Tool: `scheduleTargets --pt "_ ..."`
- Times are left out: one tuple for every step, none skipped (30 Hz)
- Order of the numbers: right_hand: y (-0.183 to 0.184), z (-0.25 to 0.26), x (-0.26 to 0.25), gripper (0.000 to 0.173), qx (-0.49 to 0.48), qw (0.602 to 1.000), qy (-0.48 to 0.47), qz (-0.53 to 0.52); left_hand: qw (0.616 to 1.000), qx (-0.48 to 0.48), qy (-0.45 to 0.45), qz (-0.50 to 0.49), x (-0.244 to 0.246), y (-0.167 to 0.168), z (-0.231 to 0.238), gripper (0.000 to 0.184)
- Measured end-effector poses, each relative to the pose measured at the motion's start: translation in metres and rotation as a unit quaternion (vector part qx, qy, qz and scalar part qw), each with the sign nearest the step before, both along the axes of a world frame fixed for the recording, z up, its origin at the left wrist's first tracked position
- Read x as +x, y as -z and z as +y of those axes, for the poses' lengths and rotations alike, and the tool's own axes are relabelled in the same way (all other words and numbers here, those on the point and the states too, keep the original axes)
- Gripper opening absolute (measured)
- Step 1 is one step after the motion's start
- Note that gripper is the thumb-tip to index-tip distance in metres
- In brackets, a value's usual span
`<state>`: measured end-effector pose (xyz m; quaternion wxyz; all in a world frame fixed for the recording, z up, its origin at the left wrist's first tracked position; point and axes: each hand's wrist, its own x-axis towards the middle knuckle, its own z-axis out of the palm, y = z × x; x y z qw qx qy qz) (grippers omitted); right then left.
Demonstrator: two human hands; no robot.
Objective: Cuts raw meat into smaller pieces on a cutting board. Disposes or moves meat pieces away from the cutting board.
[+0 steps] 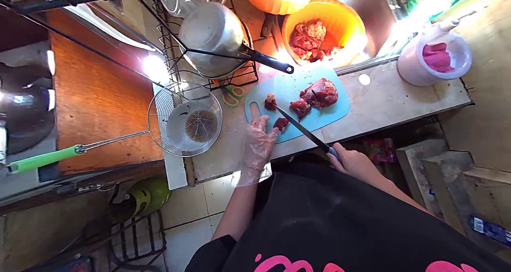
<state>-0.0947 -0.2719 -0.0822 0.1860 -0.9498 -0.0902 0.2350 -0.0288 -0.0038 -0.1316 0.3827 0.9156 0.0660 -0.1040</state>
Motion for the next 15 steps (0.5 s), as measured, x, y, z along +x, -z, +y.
scheduleTargets --pt "-0.003 0.004 -0.001 0.038 -0.02 1.0 -0.003 0.009 1.0 0.001 -0.007 -0.015 -0.005 0.001 -0.002 0.047" --pt "-0.005 0.007 -0.001 0.038 -0.035 0.999 -0.007 0.014 0.999 -0.001 -0.009 -0.033 -0.009 0.003 -0.005 0.044" --pt "-0.006 0.009 0.0 0.038 -0.044 0.999 -0.015 0.009 0.999 0.001 -0.005 -0.052 -0.012 0.005 -0.01 0.041" --pt "-0.005 0.009 0.001 0.038 -0.05 0.998 -0.026 -0.003 0.997 0.002 -0.001 -0.075 -0.015 0.007 -0.016 0.038" --pt "-0.004 0.009 0.003 0.038 -0.056 0.998 -0.039 -0.014 0.996 0.002 0.0 -0.094 -0.016 0.012 -0.021 0.034" --pt "-0.004 0.008 0.005 0.038 -0.065 0.997 -0.05 -0.014 0.994 0.001 -0.001 -0.113 -0.017 0.018 -0.025 0.03" --pt "-0.006 0.008 0.008 0.039 -0.079 0.995 -0.059 0.005 0.991 0.003 -0.003 -0.136 -0.018 0.025 -0.027 0.025" --pt "-0.008 0.007 0.012 0.039 -0.092 0.993 -0.066 0.026 0.987 -0.003 -0.006 -0.159 -0.019 0.031 -0.028 0.021" --pt "-0.01 0.008 0.016 0.04 -0.104 0.991 -0.07 0.045 0.984 -0.009 -0.008 -0.179 -0.019 0.035 -0.028 0.018" --pt "-0.013 0.008 0.019 0.04 -0.115 0.989 -0.074 0.063 0.981 -0.012 -0.011 -0.191 -0.02 0.039 -0.029 0.017" --pt "-0.015 0.009 0.022 0.04 -0.124 0.986 -0.077 0.081 0.979 -0.012 -0.011 -0.204 -0.021 0.041 -0.028 0.016" --pt "-0.017 0.01 0.024 0.04 -0.129 0.983 -0.082 0.096 0.978 -0.013 -0.012 -0.21 -0.022 0.043 -0.028 0.016" --pt "-0.018 0.01 0.026 0.04 -0.133 0.982 -0.088 0.105 0.977 -0.013 -0.011 -0.211 -0.023 0.043 -0.028 0.016" --pt "-0.02 0.01 0.029 0.04 -0.137 0.979 -0.092 0.119 0.977 -0.014 -0.012 -0.211 -0.024 0.044 -0.028 0.016" --pt "-0.022 0.009 0.031 0.04 -0.141 0.977 -0.096 0.128 0.977 -0.015 -0.013 -0.211 -0.024 0.043 -0.028 0.015"
